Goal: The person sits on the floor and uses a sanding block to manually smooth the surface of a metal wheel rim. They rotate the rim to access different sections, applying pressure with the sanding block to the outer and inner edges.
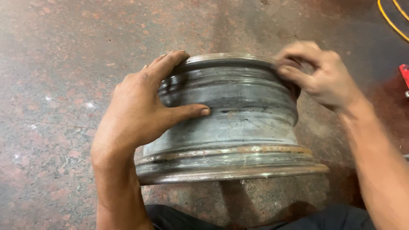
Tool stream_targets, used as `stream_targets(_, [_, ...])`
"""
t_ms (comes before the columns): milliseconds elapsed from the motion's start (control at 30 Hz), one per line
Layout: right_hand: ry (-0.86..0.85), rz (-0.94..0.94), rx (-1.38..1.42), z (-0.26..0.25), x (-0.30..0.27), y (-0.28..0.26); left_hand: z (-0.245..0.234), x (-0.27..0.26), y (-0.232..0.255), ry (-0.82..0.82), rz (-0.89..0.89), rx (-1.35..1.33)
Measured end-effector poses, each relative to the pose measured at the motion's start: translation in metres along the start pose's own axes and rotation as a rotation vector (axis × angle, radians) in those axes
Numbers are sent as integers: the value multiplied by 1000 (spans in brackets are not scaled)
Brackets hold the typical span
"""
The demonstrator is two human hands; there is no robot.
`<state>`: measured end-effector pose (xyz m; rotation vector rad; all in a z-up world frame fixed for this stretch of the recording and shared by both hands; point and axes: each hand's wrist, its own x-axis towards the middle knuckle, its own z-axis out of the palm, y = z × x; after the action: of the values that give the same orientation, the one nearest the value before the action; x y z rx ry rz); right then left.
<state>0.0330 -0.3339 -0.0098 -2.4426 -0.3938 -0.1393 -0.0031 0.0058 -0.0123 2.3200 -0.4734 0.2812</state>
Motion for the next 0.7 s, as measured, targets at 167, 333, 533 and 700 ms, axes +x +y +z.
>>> stream_targets(167, [-22,-87,-46,5,15,-13,5,8,15,-73,-140,-24])
stream_targets(333, [-101,-508,-253,33,51,-42,7,7,18,16,40,-14])
stream_targets(533, [-9,93,30,0,3,-30,17,8,17,-19,-63,-56])
stream_targets(700, [-136,-353,-176,28,45,-56,25,9,22,60,97,53])
